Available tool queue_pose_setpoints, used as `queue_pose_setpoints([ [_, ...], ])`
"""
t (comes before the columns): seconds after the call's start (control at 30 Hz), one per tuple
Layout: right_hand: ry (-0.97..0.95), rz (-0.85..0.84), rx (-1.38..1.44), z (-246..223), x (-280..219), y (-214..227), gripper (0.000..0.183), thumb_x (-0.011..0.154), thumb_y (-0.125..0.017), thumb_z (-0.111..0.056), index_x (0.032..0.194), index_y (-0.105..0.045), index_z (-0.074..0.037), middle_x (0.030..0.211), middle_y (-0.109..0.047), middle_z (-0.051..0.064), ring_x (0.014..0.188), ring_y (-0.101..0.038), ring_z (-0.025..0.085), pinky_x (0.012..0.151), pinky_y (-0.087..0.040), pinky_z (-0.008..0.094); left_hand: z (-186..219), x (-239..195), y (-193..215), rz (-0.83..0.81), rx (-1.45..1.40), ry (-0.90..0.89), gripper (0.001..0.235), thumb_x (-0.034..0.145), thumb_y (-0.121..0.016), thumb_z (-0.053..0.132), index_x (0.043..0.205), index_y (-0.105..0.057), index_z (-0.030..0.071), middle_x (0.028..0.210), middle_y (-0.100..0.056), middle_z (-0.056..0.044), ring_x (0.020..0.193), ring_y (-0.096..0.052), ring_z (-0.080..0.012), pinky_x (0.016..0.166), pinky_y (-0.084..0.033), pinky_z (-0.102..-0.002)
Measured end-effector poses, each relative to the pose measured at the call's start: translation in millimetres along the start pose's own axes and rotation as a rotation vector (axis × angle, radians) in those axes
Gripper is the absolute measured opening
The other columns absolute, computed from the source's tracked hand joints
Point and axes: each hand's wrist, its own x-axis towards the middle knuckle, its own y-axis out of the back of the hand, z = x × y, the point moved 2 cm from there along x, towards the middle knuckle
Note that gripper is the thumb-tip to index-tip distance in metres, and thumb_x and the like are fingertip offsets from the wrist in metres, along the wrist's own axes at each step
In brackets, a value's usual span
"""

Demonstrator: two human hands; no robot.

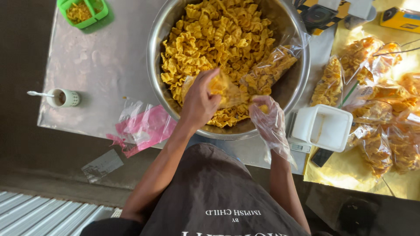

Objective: The person scoops yellow snack chips from a large metal bowl into clear plastic bags. They use a digital scale to weigh the contents of each bag, adjusting the amount as needed, and then place the filled bags on a table next to other completed packages.

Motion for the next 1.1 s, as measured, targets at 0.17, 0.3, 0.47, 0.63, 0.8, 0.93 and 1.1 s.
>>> queue_pose_setpoints([
  [0.17,-0.180,-0.032,-0.088,38.6,-28.5,28.8,0.028,0.093,-0.073,-0.029,0.112,-0.073,-0.009,0.105,-0.075,0.008,0.093,-0.069,0.018,0.080,-0.056,0.035,-5.1,78.5,-52.7,0.120,0.138,-0.414,0.056,0.087,-0.073,0.007,0.141,-0.057,0.001,0.144,-0.059,-0.020,0.129,-0.062,-0.0335,0.108,-0.051,-0.040],
  [0.3,-0.278,0.012,-0.141,65.5,-43.2,38.3,0.035,0.090,-0.073,-0.033,0.116,-0.073,-0.010,0.107,-0.075,0.010,0.096,-0.070,0.023,0.083,-0.056,0.039,1.1,159.0,-109.0,0.059,0.026,-0.264,0.059,0.087,-0.073,0.006,0.142,-0.053,0.000,0.146,-0.052,-0.020,0.103,-0.071,-0.0310,0.082,-0.060,-0.036],
  [0.47,-0.304,0.011,-0.118,93.5,-51.3,31.7,0.036,0.090,-0.071,-0.033,0.118,-0.073,-0.010,0.109,-0.075,0.012,0.098,-0.072,0.023,0.085,-0.057,0.038,19.7,207.5,-149.5,-0.142,-0.160,0.044,0.074,0.085,-0.065,-0.003,0.152,-0.033,0.003,0.157,-0.033,-0.021,0.071,-0.072,-0.0201,0.050,-0.062,-0.024],
  [0.63,-0.317,-0.068,-0.048,108.6,-30.5,15.4,0.040,0.088,-0.074,-0.037,0.117,-0.072,-0.009,0.098,-0.073,0.010,0.087,-0.069,0.021,0.077,-0.054,0.037,-31.1,177.6,-105.9,0.364,0.305,-0.447,0.071,0.097,-0.064,0.035,0.159,-0.037,0.016,0.159,-0.039,-0.005,0.096,-0.069,-0.0189,0.079,-0.062,-0.030],
  [0.8,-0.369,-0.298,-0.169,126.2,3.7,-14.3,0.042,0.093,-0.072,-0.045,0.118,-0.074,-0.011,0.081,-0.069,0.013,0.063,-0.060,0.024,0.056,-0.046,0.042,-228.6,67.5,-8.9,0.363,0.056,-0.009,0.046,0.094,-0.070,0.010,0.138,-0.059,0.004,0.132,-0.058,-0.019,0.120,-0.060,-0.0330,0.099,-0.053,-0.045],
  [0.93,0.026,-0.410,-0.334,120.6,29.6,-37.3,0.041,0.093,-0.069,-0.043,0.116,-0.072,-0.009,0.082,-0.075,0.009,0.076,-0.071,0.019,0.070,-0.054,0.036,-398.0,-33.0,59.0,0.586,0.304,0.388,0.046,0.080,-0.072,0.015,0.123,-0.061,0.001,0.123,-0.058,-0.024,0.115,-0.059,-0.0387,0.098,-0.050,-0.045],
  [1.1,-0.042,-0.542,-0.543,100.8,33.7,-60.1,0.042,0.090,-0.069,-0.043,0.117,-0.072,-0.011,0.085,-0.077,0.011,0.083,-0.073,0.025,0.079,-0.055,0.040,-484.5,-106.9,112.3,0.580,0.523,0.604,0.043,0.085,-0.066,0.013,0.127,-0.061,0.004,0.124,-0.061,-0.024,0.119,-0.058,-0.0427,0.102,-0.049,-0.050],
])
